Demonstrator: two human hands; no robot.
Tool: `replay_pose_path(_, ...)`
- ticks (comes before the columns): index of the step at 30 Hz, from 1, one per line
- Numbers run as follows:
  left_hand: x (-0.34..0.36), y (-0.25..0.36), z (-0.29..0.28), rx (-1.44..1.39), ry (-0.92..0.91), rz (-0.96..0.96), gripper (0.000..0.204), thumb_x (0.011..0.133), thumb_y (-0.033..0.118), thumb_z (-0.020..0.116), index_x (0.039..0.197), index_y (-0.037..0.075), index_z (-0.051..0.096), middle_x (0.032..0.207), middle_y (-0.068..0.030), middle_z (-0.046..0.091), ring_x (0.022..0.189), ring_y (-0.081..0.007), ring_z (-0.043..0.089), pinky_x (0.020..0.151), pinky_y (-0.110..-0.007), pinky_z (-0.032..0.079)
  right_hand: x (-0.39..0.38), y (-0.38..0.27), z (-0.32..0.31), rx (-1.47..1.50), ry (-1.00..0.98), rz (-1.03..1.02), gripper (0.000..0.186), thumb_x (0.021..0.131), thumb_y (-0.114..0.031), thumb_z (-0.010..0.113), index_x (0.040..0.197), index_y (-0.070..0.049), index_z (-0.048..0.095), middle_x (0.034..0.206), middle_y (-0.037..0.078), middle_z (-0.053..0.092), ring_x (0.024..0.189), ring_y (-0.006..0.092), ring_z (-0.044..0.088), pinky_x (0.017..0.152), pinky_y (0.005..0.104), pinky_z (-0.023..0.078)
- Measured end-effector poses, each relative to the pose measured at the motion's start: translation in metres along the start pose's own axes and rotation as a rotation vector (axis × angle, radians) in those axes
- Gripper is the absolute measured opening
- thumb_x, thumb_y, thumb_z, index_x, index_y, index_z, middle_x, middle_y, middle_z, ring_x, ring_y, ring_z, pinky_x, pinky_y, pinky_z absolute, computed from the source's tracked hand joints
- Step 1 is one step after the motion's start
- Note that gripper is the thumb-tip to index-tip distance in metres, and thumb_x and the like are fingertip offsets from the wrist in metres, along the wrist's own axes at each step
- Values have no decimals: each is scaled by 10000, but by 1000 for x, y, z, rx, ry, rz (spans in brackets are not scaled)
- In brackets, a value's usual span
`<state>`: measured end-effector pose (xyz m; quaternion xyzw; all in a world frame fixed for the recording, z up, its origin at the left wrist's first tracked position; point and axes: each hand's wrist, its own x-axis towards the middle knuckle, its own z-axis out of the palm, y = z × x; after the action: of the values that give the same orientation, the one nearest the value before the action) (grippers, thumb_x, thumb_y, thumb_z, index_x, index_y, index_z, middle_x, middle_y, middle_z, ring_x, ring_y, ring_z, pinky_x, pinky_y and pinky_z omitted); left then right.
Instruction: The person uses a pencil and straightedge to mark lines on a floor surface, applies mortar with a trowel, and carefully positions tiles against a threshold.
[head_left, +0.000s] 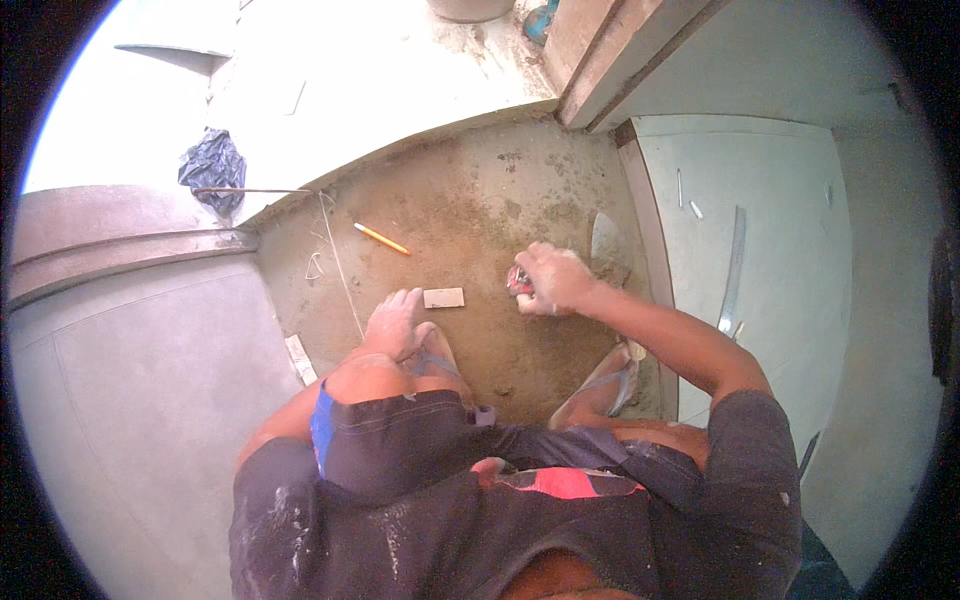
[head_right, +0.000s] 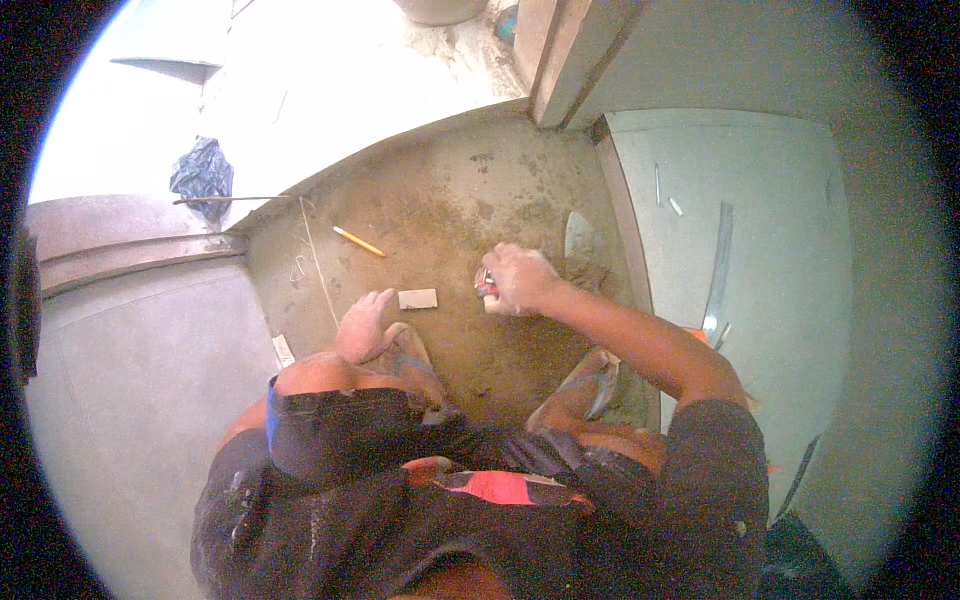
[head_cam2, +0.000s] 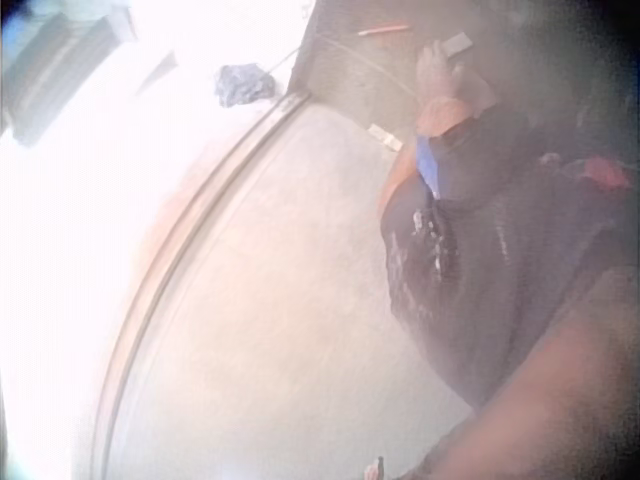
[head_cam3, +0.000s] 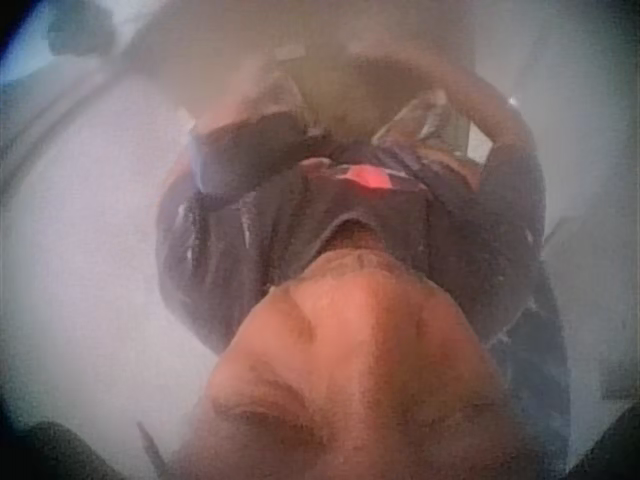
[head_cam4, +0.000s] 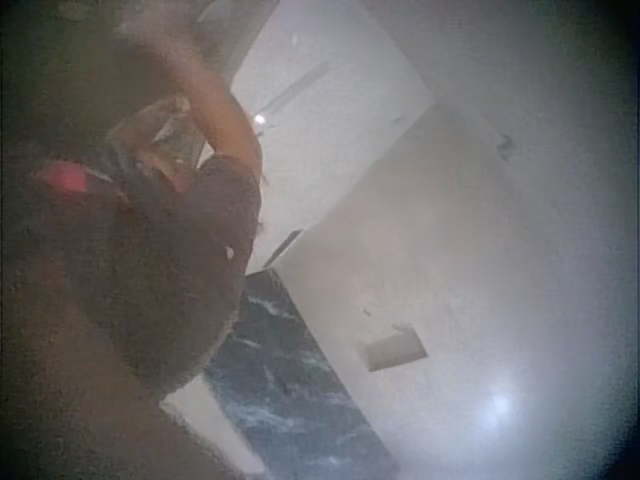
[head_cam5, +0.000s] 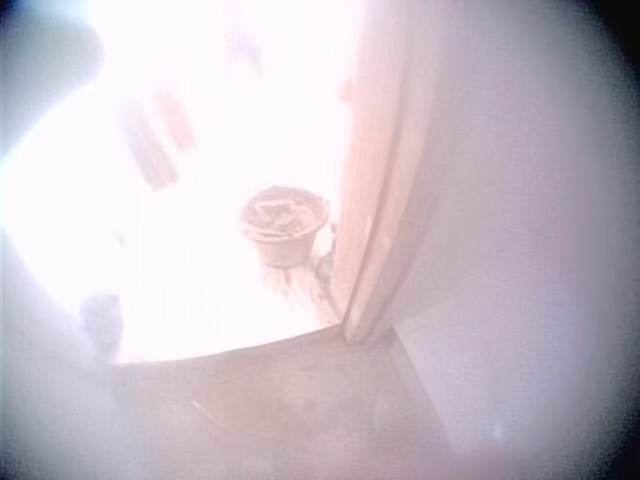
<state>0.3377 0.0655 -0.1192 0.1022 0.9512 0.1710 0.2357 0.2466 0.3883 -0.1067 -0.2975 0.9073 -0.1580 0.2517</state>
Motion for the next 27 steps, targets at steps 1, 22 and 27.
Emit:
replay_pose_path(1, 15, 8, 1, 20, 26, 90, 620, 828, 311, 731, 1327, 19, 510, 1288, -189, 553, 1173, -344, 544, 944, -433, 462, -8, 8, -11, 49, 80, 33, 506, 725, -409, 685, 1099, -78, 601, 1039, 172, 595, 1004, 349, 603, 847, 474, 525)
replay_pose_path(22, 69, 25, 24, -210, 256, 156, 328, 742, 241, 753, 942, 9, 636, 929, -145, 605, 932, -319, 608, 805, -436, 503, -158, 168, -94, 9, 532, 895, 544, 801, -393, 708, 1202, -43, 596, 1149, 196, 643, 1035, 353, 640, 907, 444, 508)
replay_pose_path(27, 108, 58, -14, -612, 293, -63, 387, 819, 297, 751, 1013, -18, 636, 931, -165, 710, 873, -274, 702, 803, -378, 543, -162, 184, -78, -380, 666, 705, 517, 840, -378, 682, 1226, -46, 587, 1159, 200, 630, 1055, 351, 635, 901, 445, 512)
